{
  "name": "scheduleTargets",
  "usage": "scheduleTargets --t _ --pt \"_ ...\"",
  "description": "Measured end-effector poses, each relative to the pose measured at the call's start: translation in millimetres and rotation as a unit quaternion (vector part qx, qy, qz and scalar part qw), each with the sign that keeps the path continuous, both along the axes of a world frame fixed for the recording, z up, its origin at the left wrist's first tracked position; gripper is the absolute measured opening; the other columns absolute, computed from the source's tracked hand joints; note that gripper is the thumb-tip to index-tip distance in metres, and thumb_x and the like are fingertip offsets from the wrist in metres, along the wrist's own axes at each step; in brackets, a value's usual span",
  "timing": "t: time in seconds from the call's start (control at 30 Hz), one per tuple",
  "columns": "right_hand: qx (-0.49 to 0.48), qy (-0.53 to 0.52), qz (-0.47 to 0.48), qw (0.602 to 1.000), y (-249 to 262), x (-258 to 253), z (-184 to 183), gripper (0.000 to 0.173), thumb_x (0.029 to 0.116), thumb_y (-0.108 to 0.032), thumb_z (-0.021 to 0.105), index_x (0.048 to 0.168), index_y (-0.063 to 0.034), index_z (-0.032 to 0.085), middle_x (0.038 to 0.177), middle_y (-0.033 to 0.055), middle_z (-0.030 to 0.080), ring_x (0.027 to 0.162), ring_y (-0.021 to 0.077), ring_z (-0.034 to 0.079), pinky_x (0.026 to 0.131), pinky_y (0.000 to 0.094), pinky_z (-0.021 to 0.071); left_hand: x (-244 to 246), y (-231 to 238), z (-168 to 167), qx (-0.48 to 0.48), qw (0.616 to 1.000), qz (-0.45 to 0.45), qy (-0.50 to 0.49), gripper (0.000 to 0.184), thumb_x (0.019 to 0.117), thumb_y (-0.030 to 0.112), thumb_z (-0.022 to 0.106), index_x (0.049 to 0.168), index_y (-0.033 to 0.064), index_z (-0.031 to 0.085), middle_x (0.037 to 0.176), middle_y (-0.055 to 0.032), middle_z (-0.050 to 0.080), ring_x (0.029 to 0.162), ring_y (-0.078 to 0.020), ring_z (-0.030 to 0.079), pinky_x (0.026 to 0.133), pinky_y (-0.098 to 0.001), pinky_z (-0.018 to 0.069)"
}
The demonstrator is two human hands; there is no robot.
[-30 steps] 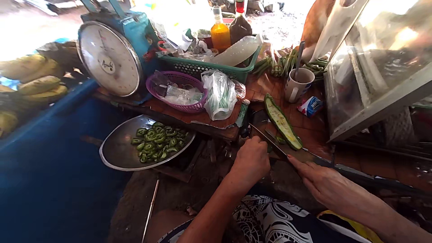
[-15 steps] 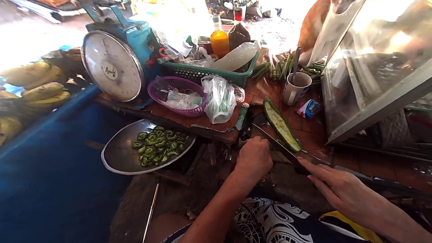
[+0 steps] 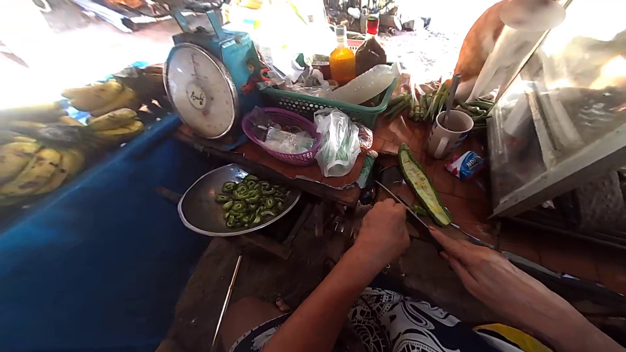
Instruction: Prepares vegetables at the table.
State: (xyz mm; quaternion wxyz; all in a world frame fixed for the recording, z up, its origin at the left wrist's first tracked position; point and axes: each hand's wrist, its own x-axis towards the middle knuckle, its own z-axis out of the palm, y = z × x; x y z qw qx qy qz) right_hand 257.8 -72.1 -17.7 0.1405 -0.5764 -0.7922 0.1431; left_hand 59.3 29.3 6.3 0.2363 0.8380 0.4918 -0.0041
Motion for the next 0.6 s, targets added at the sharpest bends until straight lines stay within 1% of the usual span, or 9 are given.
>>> scheduleTargets --t 0.03,0.13,0.27,0.3,0.43,0.5,0.53,0.6 --pt "-0.013 -0.001 0.001 1.000 2.8 -1.7 1.1 0.050 0.1073 -0.028 0.038 0.154 -0.0163 0.048 0.102 0.0147 0.072 0.081 0.0305 0.072 0.072 0.0475 0.0604 -0.1 -0.3 -0.3 0.001 1.000 0.002 -0.001 0.029 0.0997 0.018 0.054 0.121 0.0023 0.066 0.121 -0.0167 0.063 0.118 -0.0313 0.061 0.099 -0.0442 0.0511" --pt "-0.022 0.002 0.001 1.000 4.0 -2.0 2.2 0.050 0.1075 -0.027 0.039 0.155 -0.0157 0.047 0.104 0.0156 0.073 0.084 0.0324 0.072 0.075 0.0486 0.0604 -1.1 -1.1 -1.5 0.007 1.000 0.007 -0.006 0.028 0.0997 0.018 0.054 0.119 0.0024 0.067 0.117 -0.0166 0.064 0.115 -0.0309 0.062 0.097 -0.0439 0.0514" --pt "-0.020 0.023 0.012 0.999 0.4 10.5 6.2 0.049 0.1069 -0.028 0.040 0.153 -0.0152 0.051 0.104 0.0132 0.074 0.084 0.0294 0.073 0.075 0.0472 0.0604 -1.7 -0.1 -0.7 0.004 1.000 0.010 -0.001 0.028 0.0999 0.020 0.055 0.120 0.0028 0.066 0.117 -0.0166 0.064 0.115 -0.0312 0.062 0.097 -0.0433 0.0512" --pt "-0.016 0.026 0.012 0.999 -1.8 13.8 6.9 0.048 0.1067 -0.028 0.040 0.152 -0.0155 0.052 0.103 0.0127 0.074 0.083 0.0287 0.073 0.074 0.0469 0.0605 -1.6 0.0 -0.7 0.004 1.000 0.011 0.000 0.028 0.0998 0.020 0.056 0.120 0.0027 0.066 0.117 -0.0169 0.063 0.115 -0.0312 0.062 0.097 -0.0434 0.0511" --pt "0.039 0.016 0.006 0.999 -16.3 18.2 7.5 0.048 0.1054 -0.030 0.039 0.148 -0.0151 0.057 0.090 0.0109 0.071 0.069 0.0259 0.069 0.060 0.0429 0.0588 0.1 1.4 1.1 -0.001 1.000 0.010 0.010 0.029 0.0994 0.020 0.056 0.121 0.0032 0.066 0.119 -0.0167 0.063 0.116 -0.0317 0.062 0.097 -0.0446 0.0517" --pt "0.060 0.005 0.003 0.998 -22.5 16.8 10.4 0.048 0.1056 -0.030 0.039 0.146 -0.0142 0.058 0.090 0.0115 0.071 0.065 0.0252 0.068 0.056 0.0416 0.0581 0.9 1.6 2.5 -0.004 1.000 0.009 0.017 0.029 0.0992 0.020 0.057 0.121 0.0026 0.066 0.120 -0.0169 0.063 0.116 -0.0318 0.062 0.097 -0.0445 0.0518" --pt "0.064 0.002 0.002 0.998 -24.4 15.9 11.9 0.047 0.1057 -0.030 0.040 0.146 -0.0142 0.058 0.092 0.0118 0.071 0.066 0.0250 0.069 0.056 0.0414 0.0584 1.3 1.6 3.1 -0.005 1.000 0.010 0.018 0.029 0.0991 0.020 0.057 0.120 0.0024 0.065 0.119 -0.0170 0.063 0.116 -0.0319 0.062 0.097 -0.0445 0.0517" --pt "0.074 -0.001 0.001 0.997 -25.8 15.4 11.5 0.047 0.1058 -0.031 0.040 0.145 -0.0142 0.059 0.090 0.0115 0.071 0.064 0.0246 0.069 0.054 0.0408 0.0580 2.1 2.1 4.1 -0.011 1.000 0.014 0.021 0.029 0.0990 0.020 0.057 0.120 0.0027 0.065 0.120 -0.0169 0.063 0.116 -0.0320 0.062 0.097 -0.0448 0.0518"
